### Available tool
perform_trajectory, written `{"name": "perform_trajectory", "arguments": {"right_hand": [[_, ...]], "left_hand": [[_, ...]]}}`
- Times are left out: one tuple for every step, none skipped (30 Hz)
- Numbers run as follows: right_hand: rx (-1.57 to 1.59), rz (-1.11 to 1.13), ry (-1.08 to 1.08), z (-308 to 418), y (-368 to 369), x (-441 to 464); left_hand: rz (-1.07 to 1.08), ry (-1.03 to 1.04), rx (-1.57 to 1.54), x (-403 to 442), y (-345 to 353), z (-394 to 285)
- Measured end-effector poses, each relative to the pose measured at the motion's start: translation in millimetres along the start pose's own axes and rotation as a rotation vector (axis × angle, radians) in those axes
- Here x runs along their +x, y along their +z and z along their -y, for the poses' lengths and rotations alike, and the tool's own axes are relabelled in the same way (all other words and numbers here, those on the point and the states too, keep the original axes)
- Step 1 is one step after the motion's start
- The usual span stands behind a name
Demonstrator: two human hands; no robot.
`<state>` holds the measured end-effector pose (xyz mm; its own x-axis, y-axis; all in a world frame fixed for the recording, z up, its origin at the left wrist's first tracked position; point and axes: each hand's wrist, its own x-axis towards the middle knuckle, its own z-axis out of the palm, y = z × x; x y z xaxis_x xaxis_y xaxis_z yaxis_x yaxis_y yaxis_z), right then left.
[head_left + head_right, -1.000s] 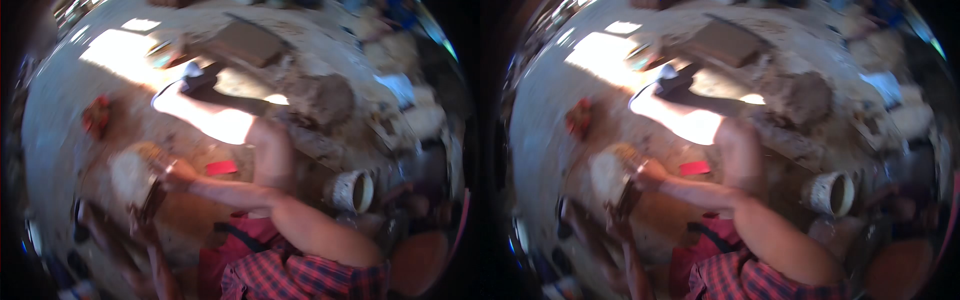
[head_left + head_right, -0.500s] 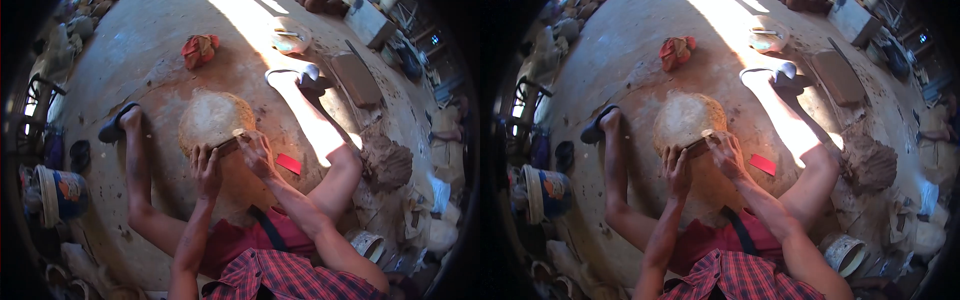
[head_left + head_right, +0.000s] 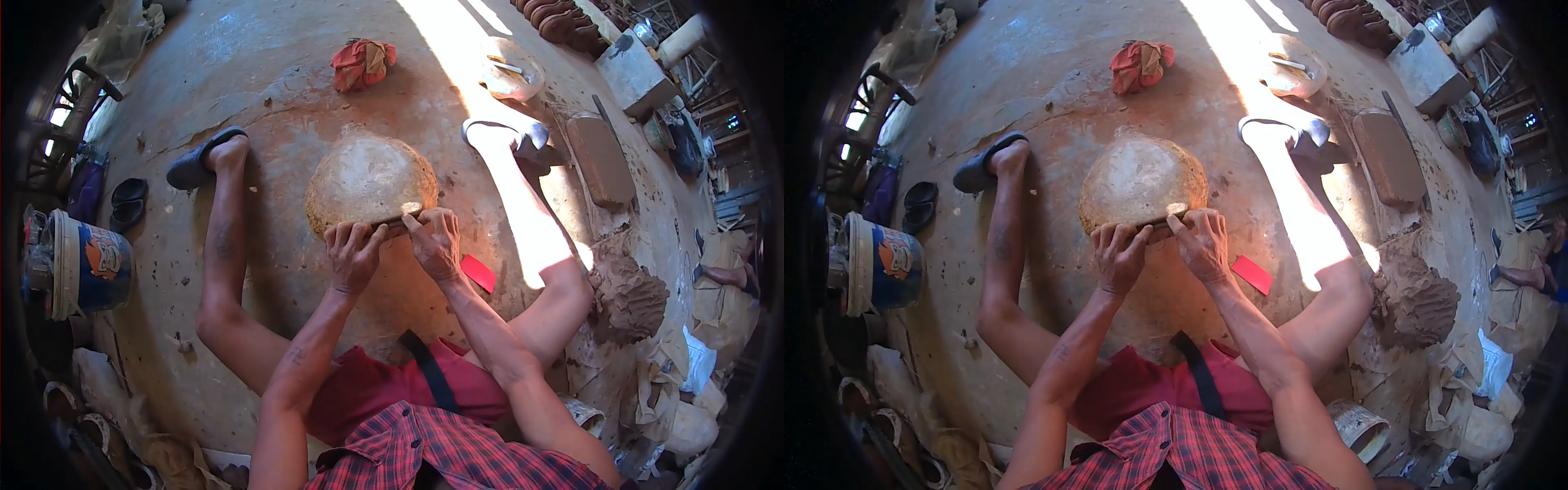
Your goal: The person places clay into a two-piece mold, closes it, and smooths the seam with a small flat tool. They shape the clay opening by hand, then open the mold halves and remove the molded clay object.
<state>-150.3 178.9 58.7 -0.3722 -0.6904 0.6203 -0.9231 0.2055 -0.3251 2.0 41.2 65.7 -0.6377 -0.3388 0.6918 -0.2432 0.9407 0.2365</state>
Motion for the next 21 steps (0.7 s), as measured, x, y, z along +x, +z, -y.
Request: {"name": "perform_trajectory", "arguments": {"right_hand": [[0.002, -0.009, -0.027, -2, 2, -2], [0.004, -0.019, -0.054, -4, 4, -4], [0.007, -0.018, -0.052, -5, 5, -5], [0.006, -0.014, -0.053, -6, 6, -7], [0.006, -0.011, -0.054, -7, 6, -7], [0.007, -0.012, -0.052, -7, 6, -7], [0.016, -0.010, -0.060, -7, 5, -7], [0.023, -0.009, -0.069, -7, 4, -7], [0.022, -0.011, -0.069, -8, 2, -7], [0.018, -0.003, -0.102, -8, 0, -7], [0.015, 0.005, -0.135, -9, -2, -7], [0.013, 0.003, -0.137, -10, -2, -6], [0.009, 0.007, -0.154, -11, -2, -6], [0.006, 0.011, -0.169, -11, -2, -6], [0.007, 0.012, -0.170, -12, -2, -8], [0.005, 0.028, -0.183, -13, -2, -8], [0.002, 0.044, -0.196, -15, -1, -8], [0.004, 0.044, -0.198, -16, 1, -9], [-0.005, 0.053, -0.198, -18, 2, -10], [-0.015, 0.063, -0.199, -20, 2, -12], [-0.013, 0.067, -0.203, -21, 1, -13]], "left_hand": [[0.002, -0.003, 0.000, -1, 0, 1], [0.005, 0.015, -0.008, -2, 0, 2], [0.008, 0.035, -0.017, -3, -1, 3], [0.012, 0.035, -0.016, -4, -2, 4], [0.026, 0.048, -0.018, -4, -2, 5], [0.037, 0.060, -0.020, -4, -4, 5], [0.039, 0.061, -0.021, -4, -5, 6], [0.056, 0.075, -0.028, -4, -7, 6], [0.071, 0.090, -0.034, -4, -8, 7], [0.068, 0.092, -0.035, -4, -8, 9], [0.078, 0.114, -0.039, -5, -9, 10], [0.086, 0.137, -0.043, -6, -9, 11], [0.085, 0.137, -0.043, -6, -10, 13], [0.094, 0.157, -0.036, -7, -10, 14], [0.104, 0.175, -0.029, -8, -11, 15], [0.104, 0.174, -0.028, -8, -12, 16], [0.108, 0.200, -0.028, -9, -13, 18], [0.112, 0.224, -0.029, -10, -13, 20], [0.113, 0.220, -0.029, -13, -16, 23], [0.152, 0.258, -0.025, -17, -19, 27], [0.189, 0.296, -0.020, -19, -22, 29]]}}
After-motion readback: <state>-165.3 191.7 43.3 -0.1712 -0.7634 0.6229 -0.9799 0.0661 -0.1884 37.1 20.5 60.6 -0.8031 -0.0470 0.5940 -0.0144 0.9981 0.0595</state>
